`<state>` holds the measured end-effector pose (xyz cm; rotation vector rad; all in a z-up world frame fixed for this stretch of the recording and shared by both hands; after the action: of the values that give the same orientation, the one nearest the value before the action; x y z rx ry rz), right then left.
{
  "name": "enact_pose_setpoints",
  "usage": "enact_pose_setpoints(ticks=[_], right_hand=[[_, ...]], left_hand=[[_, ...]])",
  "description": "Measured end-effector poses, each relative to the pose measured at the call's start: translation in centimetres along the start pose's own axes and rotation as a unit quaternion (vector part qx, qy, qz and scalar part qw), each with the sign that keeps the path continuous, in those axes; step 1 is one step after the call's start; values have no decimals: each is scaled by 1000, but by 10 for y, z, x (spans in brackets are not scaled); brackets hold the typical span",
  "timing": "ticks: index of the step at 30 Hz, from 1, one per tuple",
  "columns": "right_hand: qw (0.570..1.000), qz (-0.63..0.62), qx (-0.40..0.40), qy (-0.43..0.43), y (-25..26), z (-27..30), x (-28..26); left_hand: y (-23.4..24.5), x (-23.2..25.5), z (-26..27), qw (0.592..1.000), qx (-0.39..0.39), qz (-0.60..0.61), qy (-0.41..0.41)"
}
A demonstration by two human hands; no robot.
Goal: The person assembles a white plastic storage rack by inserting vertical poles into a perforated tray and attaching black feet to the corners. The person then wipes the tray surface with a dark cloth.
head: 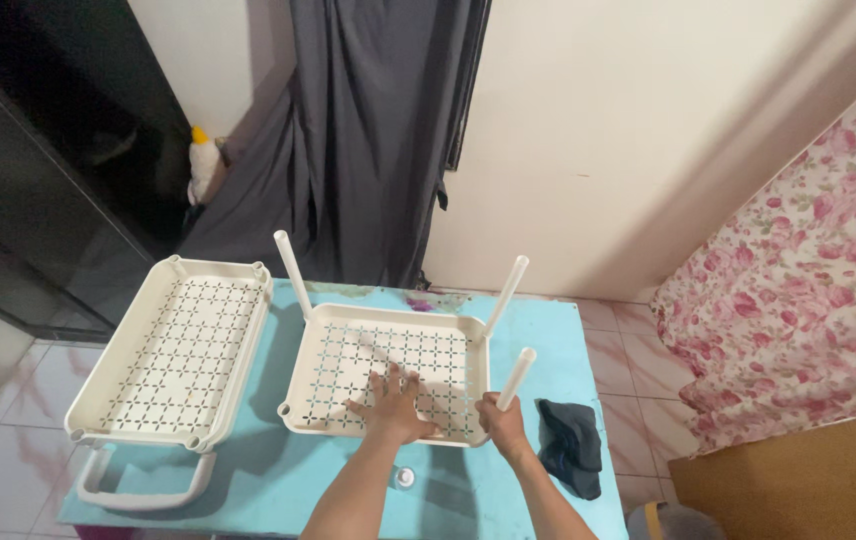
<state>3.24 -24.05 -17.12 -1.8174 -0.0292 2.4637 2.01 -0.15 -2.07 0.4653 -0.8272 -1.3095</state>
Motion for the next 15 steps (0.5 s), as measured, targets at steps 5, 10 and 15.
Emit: enact_pose_setpoints(ticks=[5, 10, 15], right_hand=[[996, 7, -82, -26, -3, -5, -13], [989, 127, -77, -18, -16, -3, -35], [987, 148, -53, -31, -26, 7, -56]], left_hand=[[3, 0, 0, 1000, -1, -3, -1], [3, 1, 2, 1000, 5, -3, -2], [3, 0, -1, 1000, 8, -4, -5]])
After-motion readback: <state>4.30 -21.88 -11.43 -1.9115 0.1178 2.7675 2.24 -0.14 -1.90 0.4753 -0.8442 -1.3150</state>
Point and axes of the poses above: each hand's wrist, its own z-axis away from the middle knuckle, its own y-axis out of the back of the hand, x = y × z, the point moved 3 cm from there along -z, towards the middle knuckle, and after that the axes turned 8 degrees about -y, right-handed, at the moved point
